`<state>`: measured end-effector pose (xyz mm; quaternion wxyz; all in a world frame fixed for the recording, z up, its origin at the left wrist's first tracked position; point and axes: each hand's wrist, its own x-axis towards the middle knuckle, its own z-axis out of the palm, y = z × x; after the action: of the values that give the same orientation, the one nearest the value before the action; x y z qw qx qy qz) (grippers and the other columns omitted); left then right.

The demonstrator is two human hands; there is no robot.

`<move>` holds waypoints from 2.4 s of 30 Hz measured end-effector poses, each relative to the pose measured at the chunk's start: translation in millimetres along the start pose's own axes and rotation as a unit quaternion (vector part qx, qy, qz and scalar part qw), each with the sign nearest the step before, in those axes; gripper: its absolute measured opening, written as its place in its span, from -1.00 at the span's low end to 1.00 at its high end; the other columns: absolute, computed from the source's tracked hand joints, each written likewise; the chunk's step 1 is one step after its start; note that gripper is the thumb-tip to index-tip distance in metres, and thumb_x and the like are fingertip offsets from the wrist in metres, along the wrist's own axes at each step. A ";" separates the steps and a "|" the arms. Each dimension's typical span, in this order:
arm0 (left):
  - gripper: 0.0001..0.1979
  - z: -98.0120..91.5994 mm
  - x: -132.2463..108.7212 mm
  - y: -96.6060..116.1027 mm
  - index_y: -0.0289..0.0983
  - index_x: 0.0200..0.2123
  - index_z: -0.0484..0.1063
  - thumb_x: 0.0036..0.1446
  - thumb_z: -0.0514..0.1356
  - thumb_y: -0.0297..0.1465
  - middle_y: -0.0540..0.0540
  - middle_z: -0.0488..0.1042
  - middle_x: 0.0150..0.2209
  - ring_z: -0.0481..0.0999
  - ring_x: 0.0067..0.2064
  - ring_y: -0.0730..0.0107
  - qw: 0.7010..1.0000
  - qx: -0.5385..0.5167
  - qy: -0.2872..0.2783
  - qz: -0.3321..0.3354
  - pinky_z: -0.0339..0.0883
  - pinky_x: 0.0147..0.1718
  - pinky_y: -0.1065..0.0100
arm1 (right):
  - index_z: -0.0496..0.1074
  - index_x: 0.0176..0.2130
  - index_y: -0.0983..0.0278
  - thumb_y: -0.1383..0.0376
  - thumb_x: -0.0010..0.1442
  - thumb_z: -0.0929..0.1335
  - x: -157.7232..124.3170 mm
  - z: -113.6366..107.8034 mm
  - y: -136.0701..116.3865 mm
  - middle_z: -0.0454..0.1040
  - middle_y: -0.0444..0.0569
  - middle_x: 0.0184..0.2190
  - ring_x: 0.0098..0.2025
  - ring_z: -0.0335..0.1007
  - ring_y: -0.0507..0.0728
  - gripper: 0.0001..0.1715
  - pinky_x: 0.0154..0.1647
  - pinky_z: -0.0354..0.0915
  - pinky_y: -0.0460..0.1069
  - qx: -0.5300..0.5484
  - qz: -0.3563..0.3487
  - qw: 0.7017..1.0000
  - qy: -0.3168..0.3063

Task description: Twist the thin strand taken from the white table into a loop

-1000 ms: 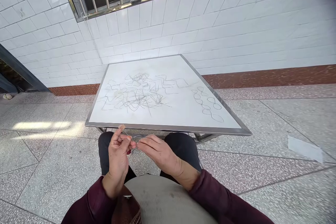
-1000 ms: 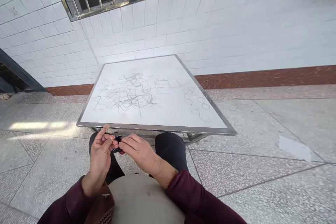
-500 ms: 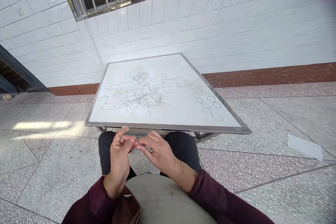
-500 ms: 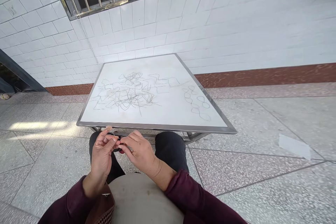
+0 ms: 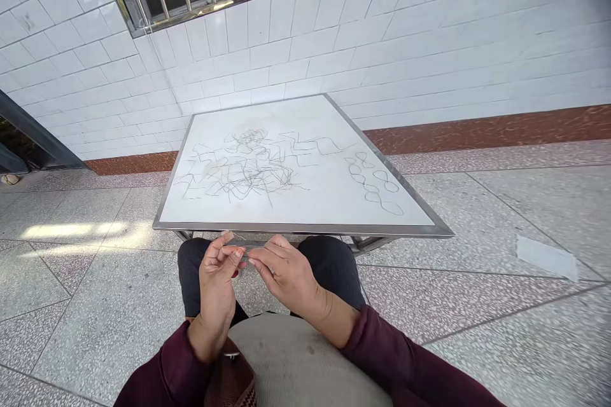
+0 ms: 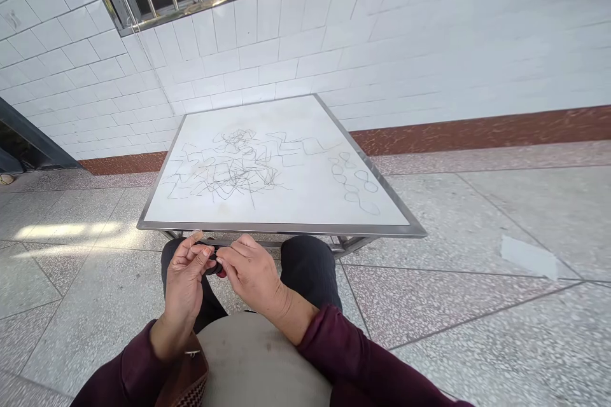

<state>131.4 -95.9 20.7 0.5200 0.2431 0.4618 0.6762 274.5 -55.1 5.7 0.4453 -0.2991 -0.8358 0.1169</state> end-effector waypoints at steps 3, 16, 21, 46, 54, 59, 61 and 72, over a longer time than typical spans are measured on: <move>-0.58 -1.8 0.8 -1.8 -0.24 -0.05 0.48 0.00 0.43 -0.35 0.03 0.56 -0.40 0.54 -0.37 0.52 1.000 0.005 -0.002 -0.010 0.39 -0.37 0.48 | 0.46 -0.28 0.26 0.45 0.30 0.30 0.3 -0.9 -0.5 0.44 -0.08 -0.50 -0.41 0.16 0.11 -0.83 -0.31 0.20 0.00 -0.030 -0.021 0.999 0.002; -0.56 -1.4 2.3 -5.7 -0.22 -0.02 0.47 0.00 0.42 -0.39 0.01 0.60 -0.36 0.58 -0.27 0.44 0.999 0.017 -0.010 0.037 0.40 -0.18 0.37 | 0.45 -0.31 0.25 0.44 0.32 0.28 2.9 -1.4 -5.0 0.44 -0.06 -0.51 -0.41 0.21 0.13 -0.79 -0.33 0.23 0.03 -0.088 -0.012 0.996 0.005; -0.54 -0.5 4.7 -6.9 -0.17 0.00 0.46 0.00 0.42 -0.42 0.04 0.56 -0.36 0.53 -0.29 0.48 0.998 0.033 0.001 0.058 0.39 -0.21 0.41 | 0.46 -0.29 0.24 0.42 0.34 0.28 2.4 -0.1 -6.6 0.46 -0.06 -0.50 -0.42 0.25 0.12 -0.80 -0.36 0.23 0.04 -0.110 -0.034 0.993 -0.012; -0.43 -11.8 3.4 -3.3 -0.16 0.11 0.36 0.02 0.40 -0.38 0.05 0.51 -0.37 0.50 -0.39 0.45 0.988 0.059 -0.141 -0.021 0.38 -0.26 0.31 | 0.46 -0.40 0.27 0.14 0.04 0.54 12.6 -2.4 3.8 0.50 -0.15 -0.47 -0.42 0.41 0.02 -0.70 -0.32 0.32 -0.02 0.596 0.426 0.676 -0.078; -0.47 -13.2 4.6 -2.0 -0.22 0.06 0.41 0.00 0.41 -0.37 0.04 0.56 -0.42 0.51 -0.42 0.46 0.987 0.062 -0.131 -0.063 0.38 -0.24 0.31 | 0.46 -0.44 0.24 0.11 -0.08 0.59 7.6 5.6 1.4 0.53 -0.16 -0.43 -0.43 0.42 0.03 -0.64 -0.31 0.34 -0.01 0.601 0.453 0.658 -0.037; -0.52 -13.5 4.5 -1.0 -0.21 0.02 0.46 -0.01 0.42 -0.36 0.04 0.55 -0.45 0.51 -0.42 0.47 0.985 0.080 -0.136 -0.071 0.39 -0.28 0.35 | 0.44 -0.44 0.25 0.11 -0.06 0.59 5.1 7.9 1.5 0.50 -0.17 -0.45 -0.45 0.40 0.02 -0.63 -0.35 0.32 -0.03 0.601 0.453 0.659 -0.027; -0.53 -13.5 4.5 -1.0 -0.20 0.00 0.48 -0.01 0.42 -0.35 0.04 0.54 -0.45 0.52 -0.42 0.46 0.984 0.091 -0.135 -0.076 0.41 -0.31 0.36 | 0.44 -0.43 0.24 0.11 -0.06 0.59 4.0 10.0 1.4 0.49 -0.17 -0.45 -0.45 0.39 0.02 -0.63 -0.35 0.32 -0.03 0.605 0.450 0.656 -0.031; -0.49 -13.4 4.2 0.6 -0.19 0.10 0.39 0.07 0.37 -0.31 0.01 0.51 -0.39 0.52 -0.36 0.41 0.986 0.111 -0.123 -0.037 0.46 -0.33 0.34 | 0.42 -0.05 0.21 0.09 0.21 0.42 -0.8 -3.1 9.1 0.40 -0.13 -0.34 -0.35 0.36 0.02 -0.63 -0.30 0.37 -0.02 0.467 0.325 0.813 -0.125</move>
<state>118.8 -97.0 14.4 0.5672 0.3633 0.4752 0.5661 281.0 -48.6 2.7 0.3588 -0.2923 -0.5835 0.6673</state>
